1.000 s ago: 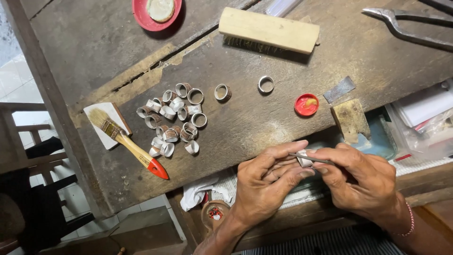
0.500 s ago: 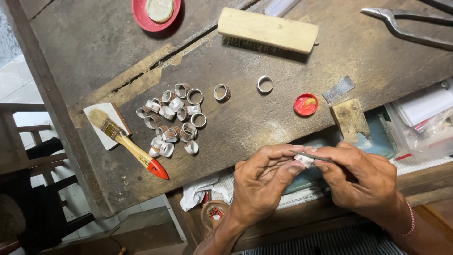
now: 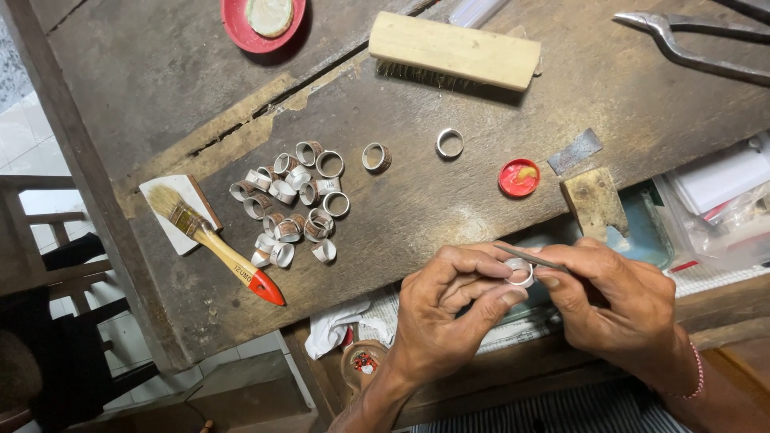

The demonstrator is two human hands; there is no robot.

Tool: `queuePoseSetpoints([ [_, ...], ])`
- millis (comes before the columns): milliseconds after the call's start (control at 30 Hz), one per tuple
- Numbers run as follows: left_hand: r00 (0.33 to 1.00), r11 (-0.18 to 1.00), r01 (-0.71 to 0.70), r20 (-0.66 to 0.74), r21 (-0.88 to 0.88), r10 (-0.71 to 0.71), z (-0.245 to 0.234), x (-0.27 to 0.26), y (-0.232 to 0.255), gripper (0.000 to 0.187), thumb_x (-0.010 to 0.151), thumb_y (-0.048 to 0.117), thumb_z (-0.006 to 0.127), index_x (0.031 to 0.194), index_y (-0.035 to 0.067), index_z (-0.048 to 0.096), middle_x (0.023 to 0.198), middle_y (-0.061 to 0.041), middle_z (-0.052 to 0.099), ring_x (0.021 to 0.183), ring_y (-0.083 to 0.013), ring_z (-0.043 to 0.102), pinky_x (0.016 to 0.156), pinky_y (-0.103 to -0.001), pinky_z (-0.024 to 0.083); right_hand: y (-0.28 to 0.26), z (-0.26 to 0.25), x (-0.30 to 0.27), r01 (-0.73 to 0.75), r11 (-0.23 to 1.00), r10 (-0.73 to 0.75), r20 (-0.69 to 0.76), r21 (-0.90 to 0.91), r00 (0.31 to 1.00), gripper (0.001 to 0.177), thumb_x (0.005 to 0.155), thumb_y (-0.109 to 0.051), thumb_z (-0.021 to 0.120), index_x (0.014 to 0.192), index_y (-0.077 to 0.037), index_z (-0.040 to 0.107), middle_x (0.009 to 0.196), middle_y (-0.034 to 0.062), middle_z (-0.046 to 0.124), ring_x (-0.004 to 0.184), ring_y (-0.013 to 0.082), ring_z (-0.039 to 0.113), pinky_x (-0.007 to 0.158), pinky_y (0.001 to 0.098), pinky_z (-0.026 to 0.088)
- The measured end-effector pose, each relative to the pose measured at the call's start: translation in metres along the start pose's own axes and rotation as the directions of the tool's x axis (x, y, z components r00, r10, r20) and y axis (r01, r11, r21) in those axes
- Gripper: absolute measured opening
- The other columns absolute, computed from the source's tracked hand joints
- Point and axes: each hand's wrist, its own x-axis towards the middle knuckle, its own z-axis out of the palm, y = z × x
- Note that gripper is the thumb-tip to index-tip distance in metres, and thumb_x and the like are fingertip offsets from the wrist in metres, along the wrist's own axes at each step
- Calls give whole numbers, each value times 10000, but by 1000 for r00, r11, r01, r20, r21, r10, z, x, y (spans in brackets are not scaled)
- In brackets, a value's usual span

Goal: Filing the edges of silver rings to smooth them out at a jewelry workshop

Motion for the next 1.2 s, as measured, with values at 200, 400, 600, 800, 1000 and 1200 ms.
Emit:
queuePoseSetpoints([
  [200, 1000, 995, -27, 18, 92, 25, 5, 4, 6, 161, 935, 21, 722, 1040, 35, 601, 1183, -209, 685, 1015, -232, 749, 891, -287, 657, 7, -2, -15, -73, 996, 72, -23, -43, 997, 232, 1008, -92, 562, 1135, 50, 695, 1099, 128, 757, 818, 216, 739, 837, 306, 592],
  [400, 976, 948, -219, 59, 232, 211, 9, 12, 16, 127, 956, 30, 711, 1058, 20, 635, 1158, -225, 700, 1034, -239, 736, 918, -272, 634, 4, -10, -25, -143, 989, 141, -65, -25, 988, 234, 1004, -104, 554, 1132, 55, 669, 1015, 108, 748, 830, 219, 742, 805, 311, 582],
  [600, 908, 816, -409, 92, 407, 409, 19, 26, 22, 139, 935, 30, 720, 1030, -7, 625, 1036, -244, 732, 1028, -335, 765, 923, -371, 632, 13, -31, -38, -256, 964, 266, -251, 72, 931, 150, 993, 1, 578, 1074, 106, 647, 926, 170, 742, 574, 138, 649, 586, 223, 542],
  [800, 921, 802, -381, 114, 460, 372, 18, 47, 22, 141, 942, 109, 718, 1003, 1, 651, 1060, -215, 736, 961, -261, 766, 788, -286, 663, 29, -44, -36, -339, 940, 320, -245, -39, 915, 137, 1081, 48, 564, 1143, 151, 630, 1054, 242, 723, 718, 223, 699, 704, 296, 564],
  [1000, 909, 778, -354, -4, 518, 416, 15, 58, 21, 130, 939, 79, 735, 1020, 48, 639, 1151, -177, 719, 1016, -232, 771, 837, -248, 644, 23, -42, -26, -303, 952, 290, -183, -51, 940, 136, 1049, 25, 576, 1125, 119, 639, 1064, 213, 734, 797, 211, 753, 720, 260, 604],
  [1200, 867, 730, -439, 35, 524, 497, 18, 50, 22, 110, 942, 46, 724, 986, 17, 628, 1104, -239, 725, 1029, -291, 753, 940, -340, 593, 8, -74, 52, 58, 956, -29, 104, -288, 994, 202, 1031, -50, 650, 1215, 2, 716, 942, 108, 712, 647, 182, 609, 627, 317, 480],
])
